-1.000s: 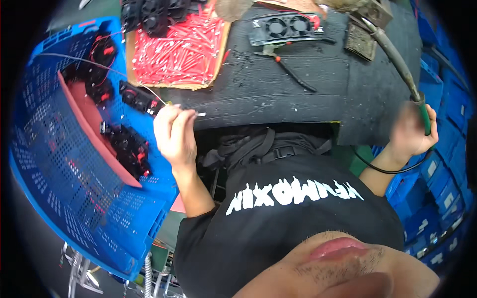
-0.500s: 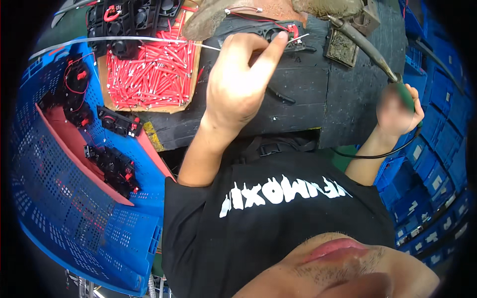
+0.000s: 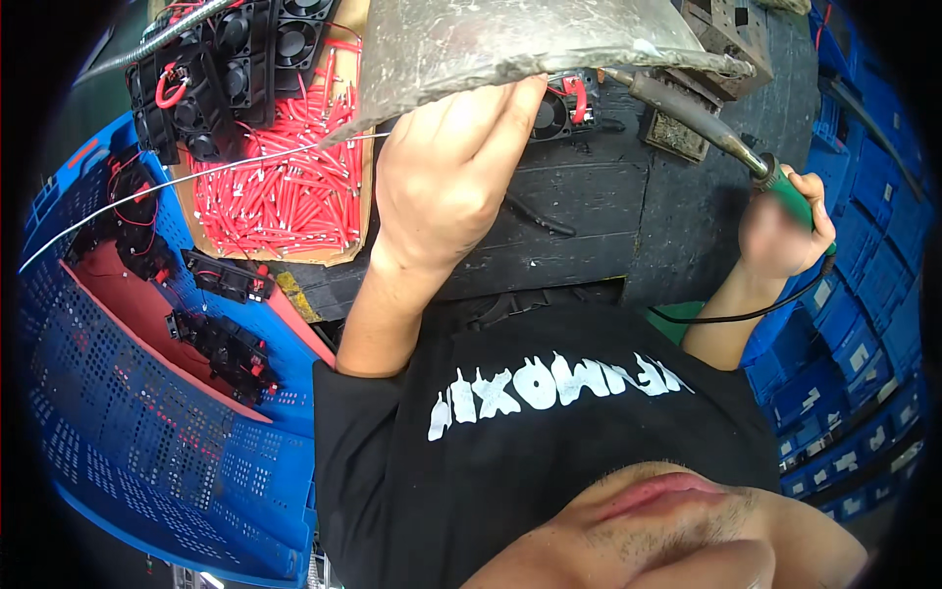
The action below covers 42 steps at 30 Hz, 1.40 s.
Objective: Soldering wires onto small electronic cooling fans at a manufacturing workbench.
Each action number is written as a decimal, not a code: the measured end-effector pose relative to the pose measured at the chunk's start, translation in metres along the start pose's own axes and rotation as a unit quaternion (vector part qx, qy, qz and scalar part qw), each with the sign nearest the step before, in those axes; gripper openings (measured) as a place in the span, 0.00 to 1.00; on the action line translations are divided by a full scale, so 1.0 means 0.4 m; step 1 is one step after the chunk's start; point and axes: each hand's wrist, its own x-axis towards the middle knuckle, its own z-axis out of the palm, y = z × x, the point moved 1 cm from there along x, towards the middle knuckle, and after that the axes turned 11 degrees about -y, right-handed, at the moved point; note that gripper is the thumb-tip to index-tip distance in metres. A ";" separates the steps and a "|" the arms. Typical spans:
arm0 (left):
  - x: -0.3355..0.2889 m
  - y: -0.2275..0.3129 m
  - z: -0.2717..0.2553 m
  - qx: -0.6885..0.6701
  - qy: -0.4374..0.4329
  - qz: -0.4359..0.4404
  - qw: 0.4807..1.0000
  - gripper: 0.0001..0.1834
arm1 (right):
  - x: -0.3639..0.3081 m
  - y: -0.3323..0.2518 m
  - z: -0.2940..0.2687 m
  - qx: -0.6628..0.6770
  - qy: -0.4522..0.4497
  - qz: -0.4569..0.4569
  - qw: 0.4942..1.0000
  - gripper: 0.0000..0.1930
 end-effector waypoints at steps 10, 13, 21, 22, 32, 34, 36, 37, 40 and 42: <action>-0.004 0.016 0.002 0.038 -0.091 -0.070 0.993 0.25 | 0.003 0.022 0.009 -0.027 0.031 0.024 0.999 0.22; -0.006 0.015 0.007 0.033 -0.081 -0.062 0.994 0.26 | 0.009 0.025 0.008 -0.025 0.026 0.022 0.999 0.22; -0.008 0.012 0.015 0.039 -0.065 -0.054 0.996 0.26 | 0.014 0.033 0.009 -0.041 0.048 0.030 0.998 0.23; -0.008 0.012 0.015 0.041 -0.068 -0.056 0.995 0.26 | 0.015 0.035 0.006 -0.041 0.047 0.031 0.998 0.23; 0.001 0.017 0.018 0.049 -0.047 -0.052 0.996 0.24 | 0.023 0.043 -0.014 -0.029 0.034 0.035 0.998 0.23; 0.010 0.026 0.012 0.049 -0.067 -0.065 0.994 0.22 | 0.021 0.043 -0.022 -0.031 0.033 0.037 0.998 0.23; 0.012 0.027 0.014 0.051 -0.059 -0.063 0.995 0.22 | 0.023 0.046 -0.026 -0.006 0.013 0.030 0.999 0.23; 0.013 0.028 0.014 0.053 -0.052 -0.060 0.995 0.21 | 0.023 0.047 -0.028 -0.006 0.011 0.030 0.999 0.23; 0.015 0.031 0.015 0.057 -0.056 -0.071 0.994 0.20 | 0.022 0.047 -0.028 -0.009 0.006 0.032 0.999 0.23; 0.015 0.031 0.015 0.059 -0.053 -0.071 0.994 0.20 | 0.021 0.046 -0.024 -0.015 0.026 0.038 0.999 0.23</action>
